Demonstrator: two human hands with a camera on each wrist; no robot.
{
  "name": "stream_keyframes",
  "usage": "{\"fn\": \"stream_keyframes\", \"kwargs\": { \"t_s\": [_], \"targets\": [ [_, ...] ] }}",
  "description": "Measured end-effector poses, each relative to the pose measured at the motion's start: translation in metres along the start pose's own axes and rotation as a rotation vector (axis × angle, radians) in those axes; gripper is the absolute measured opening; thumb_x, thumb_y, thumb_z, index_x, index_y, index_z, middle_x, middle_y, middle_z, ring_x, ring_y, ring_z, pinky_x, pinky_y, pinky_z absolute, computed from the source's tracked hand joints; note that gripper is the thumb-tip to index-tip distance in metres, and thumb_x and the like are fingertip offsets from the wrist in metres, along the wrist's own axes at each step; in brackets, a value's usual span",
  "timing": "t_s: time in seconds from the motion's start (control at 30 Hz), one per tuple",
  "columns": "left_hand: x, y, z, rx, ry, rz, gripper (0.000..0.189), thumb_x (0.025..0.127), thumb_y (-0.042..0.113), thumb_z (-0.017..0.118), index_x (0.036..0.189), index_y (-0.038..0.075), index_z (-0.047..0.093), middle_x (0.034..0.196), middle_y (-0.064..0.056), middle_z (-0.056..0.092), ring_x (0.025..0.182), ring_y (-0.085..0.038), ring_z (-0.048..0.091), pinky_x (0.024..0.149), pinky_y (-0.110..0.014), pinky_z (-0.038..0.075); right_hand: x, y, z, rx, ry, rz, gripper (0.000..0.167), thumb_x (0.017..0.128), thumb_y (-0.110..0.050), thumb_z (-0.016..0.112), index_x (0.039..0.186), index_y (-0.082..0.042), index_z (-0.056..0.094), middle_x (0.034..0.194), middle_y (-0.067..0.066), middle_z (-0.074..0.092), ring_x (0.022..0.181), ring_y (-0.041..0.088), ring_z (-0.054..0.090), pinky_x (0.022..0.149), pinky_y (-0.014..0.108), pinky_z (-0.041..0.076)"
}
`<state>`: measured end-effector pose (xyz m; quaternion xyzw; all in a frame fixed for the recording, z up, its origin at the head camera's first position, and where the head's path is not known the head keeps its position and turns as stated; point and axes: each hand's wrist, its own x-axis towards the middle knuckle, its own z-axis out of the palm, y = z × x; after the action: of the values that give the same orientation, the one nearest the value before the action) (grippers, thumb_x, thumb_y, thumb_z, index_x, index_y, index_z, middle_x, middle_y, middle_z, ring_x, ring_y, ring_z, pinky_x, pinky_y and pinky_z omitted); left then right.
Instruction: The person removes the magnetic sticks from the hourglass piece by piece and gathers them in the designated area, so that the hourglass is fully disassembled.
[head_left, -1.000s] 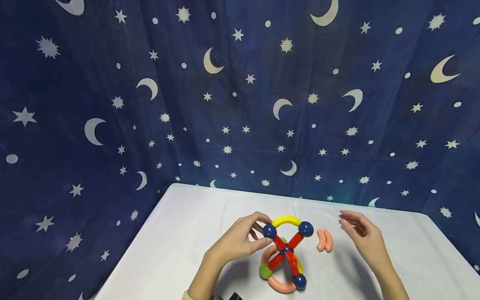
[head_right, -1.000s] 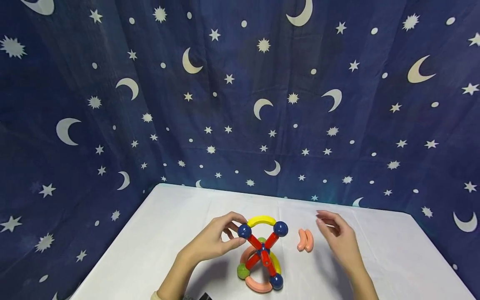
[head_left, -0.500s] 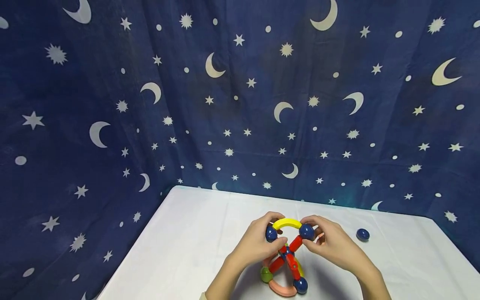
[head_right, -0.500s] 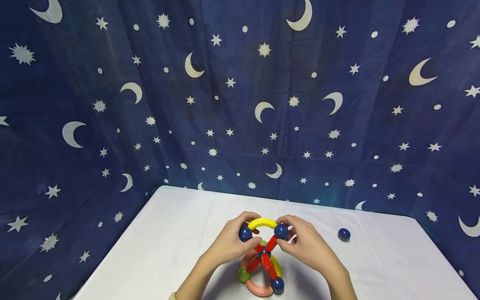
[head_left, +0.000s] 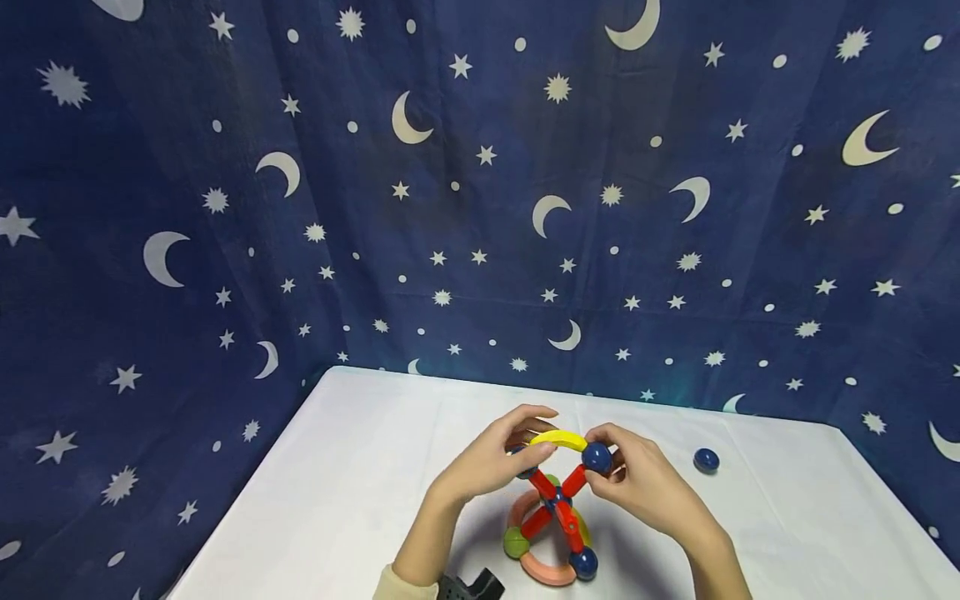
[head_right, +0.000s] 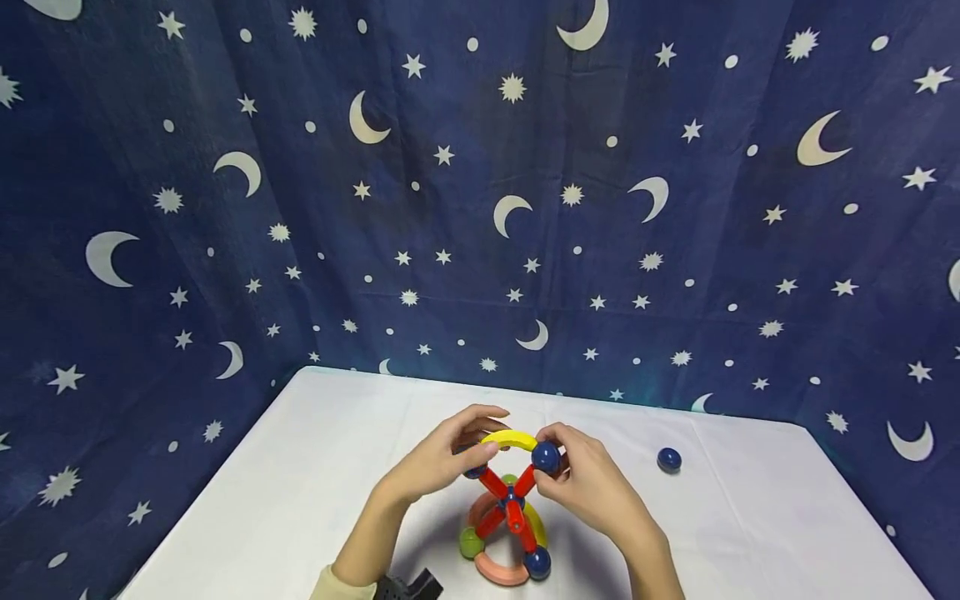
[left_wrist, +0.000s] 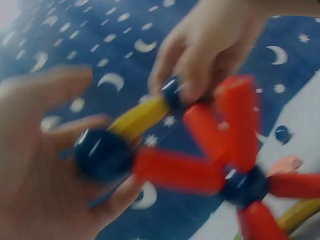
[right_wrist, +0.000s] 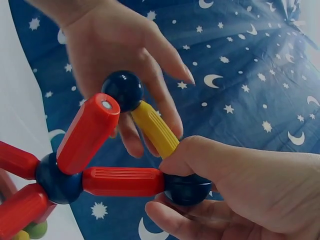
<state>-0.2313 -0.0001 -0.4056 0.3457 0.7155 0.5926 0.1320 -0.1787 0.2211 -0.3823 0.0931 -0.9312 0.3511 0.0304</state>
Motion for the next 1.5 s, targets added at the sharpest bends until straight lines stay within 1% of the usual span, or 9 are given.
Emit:
{"fn": "stream_keyframes", "kwargs": {
  "t_s": [0.07, 0.13, 0.23, 0.33, 0.5, 0.7, 0.83, 1.2, 1.5],
  "targets": [
    [-0.004, -0.011, -0.011, -0.137, -0.098, -0.007, 0.05, 0.091, 0.027, 0.054, 0.14, 0.023, 0.041, 0.135, -0.006, 0.053, 0.121, -0.021, 0.053, 0.1, -0.029, 0.045, 0.002, -0.001, 0.0, 0.002, -0.004, 0.012, 0.035, 0.074, -0.011, 0.074, 0.106, -0.011, 0.06, 0.092, 0.001, 0.064, 0.069, 0.01, 0.058, 0.062, 0.018, 0.051],
    [-0.006, -0.024, -0.017, -0.209, -0.19, -0.022, 0.062, 0.085, 0.018, 0.055, 0.144, 0.022, 0.035, 0.141, -0.008, 0.047, 0.127, -0.022, 0.047, 0.105, -0.034, 0.041, 0.002, -0.002, 0.0, 0.005, -0.011, 0.027, 0.035, 0.074, -0.01, 0.074, 0.106, -0.01, 0.06, 0.092, 0.001, 0.064, 0.069, 0.01, 0.057, 0.063, 0.017, 0.051],
    [-0.004, -0.044, -0.014, -0.165, -0.301, -0.022, 0.079, 0.073, 0.009, 0.062, 0.145, 0.019, 0.032, 0.145, -0.008, 0.043, 0.131, -0.018, 0.044, 0.11, -0.038, 0.034, 0.002, -0.002, 0.0, 0.01, -0.02, 0.036, 0.035, 0.074, -0.009, 0.073, 0.106, -0.009, 0.06, 0.09, 0.001, 0.064, 0.069, 0.01, 0.058, 0.063, 0.017, 0.051],
    [0.003, -0.057, 0.0, -0.076, -0.367, -0.038, 0.076, 0.075, 0.009, 0.068, 0.143, 0.02, 0.036, 0.144, -0.002, 0.046, 0.128, -0.014, 0.047, 0.109, -0.038, 0.033, 0.001, -0.001, 0.0, 0.005, -0.024, 0.018, 0.035, 0.074, -0.009, 0.071, 0.106, -0.008, 0.059, 0.088, 0.001, 0.063, 0.069, 0.01, 0.058, 0.063, 0.017, 0.051],
    [0.01, -0.067, 0.023, -0.087, -0.363, -0.072, 0.069, 0.077, 0.008, 0.074, 0.137, 0.021, 0.044, 0.134, 0.003, 0.054, 0.119, -0.014, 0.054, 0.102, -0.028, 0.038, 0.002, -0.001, 0.001, 0.002, -0.038, -0.005, 0.036, 0.075, -0.01, 0.07, 0.108, -0.006, 0.057, 0.083, 0.0, 0.062, 0.067, 0.01, 0.057, 0.062, 0.018, 0.051],
    [0.014, -0.074, 0.036, -0.178, -0.353, 0.0, 0.054, 0.077, 0.005, 0.071, 0.126, 0.011, 0.05, 0.118, -0.025, 0.061, 0.107, -0.022, 0.063, 0.097, -0.024, 0.044, 0.005, -0.003, 0.003, -0.008, -0.017, 0.024, 0.035, 0.074, -0.011, 0.07, 0.107, -0.007, 0.058, 0.082, 0.0, 0.062, 0.067, 0.011, 0.055, 0.061, 0.018, 0.05],
    [0.016, -0.079, 0.04, -0.234, -0.373, 0.026, 0.046, 0.077, 0.0, 0.068, 0.12, 0.002, 0.054, 0.114, -0.031, 0.06, 0.103, -0.022, 0.065, 0.098, -0.025, 0.044, 0.005, -0.002, 0.005, -0.032, 0.022, 0.013, 0.031, 0.074, -0.012, 0.071, 0.102, -0.009, 0.06, 0.082, 0.001, 0.061, 0.066, 0.011, 0.053, 0.061, 0.018, 0.049],
    [0.018, -0.081, 0.042, -0.227, -0.382, 0.033, 0.042, 0.078, 0.0, 0.067, 0.118, -0.001, 0.055, 0.114, -0.032, 0.058, 0.102, -0.019, 0.065, 0.097, -0.024, 0.045, 0.006, -0.003, 0.011, -0.093, 0.093, 0.012, 0.027, 0.073, -0.013, 0.07, 0.098, -0.013, 0.062, 0.087, 0.002, 0.065, 0.069, 0.011, 0.057, 0.066, 0.024, 0.056],
    [0.017, -0.079, 0.043, -0.222, -0.386, 0.022, 0.042, 0.078, 0.0, 0.066, 0.118, -0.007, 0.053, 0.113, -0.033, 0.058, 0.1, -0.014, 0.065, 0.097, -0.023, 0.044, 0.005, -0.007, 0.012, -0.09, 0.091, 0.064, 0.026, 0.074, -0.013, 0.069, 0.098, -0.011, 0.062, 0.077, 0.003, 0.062, 0.059, 0.011, 0.051, 0.054, 0.018, 0.049]
  ]
}}
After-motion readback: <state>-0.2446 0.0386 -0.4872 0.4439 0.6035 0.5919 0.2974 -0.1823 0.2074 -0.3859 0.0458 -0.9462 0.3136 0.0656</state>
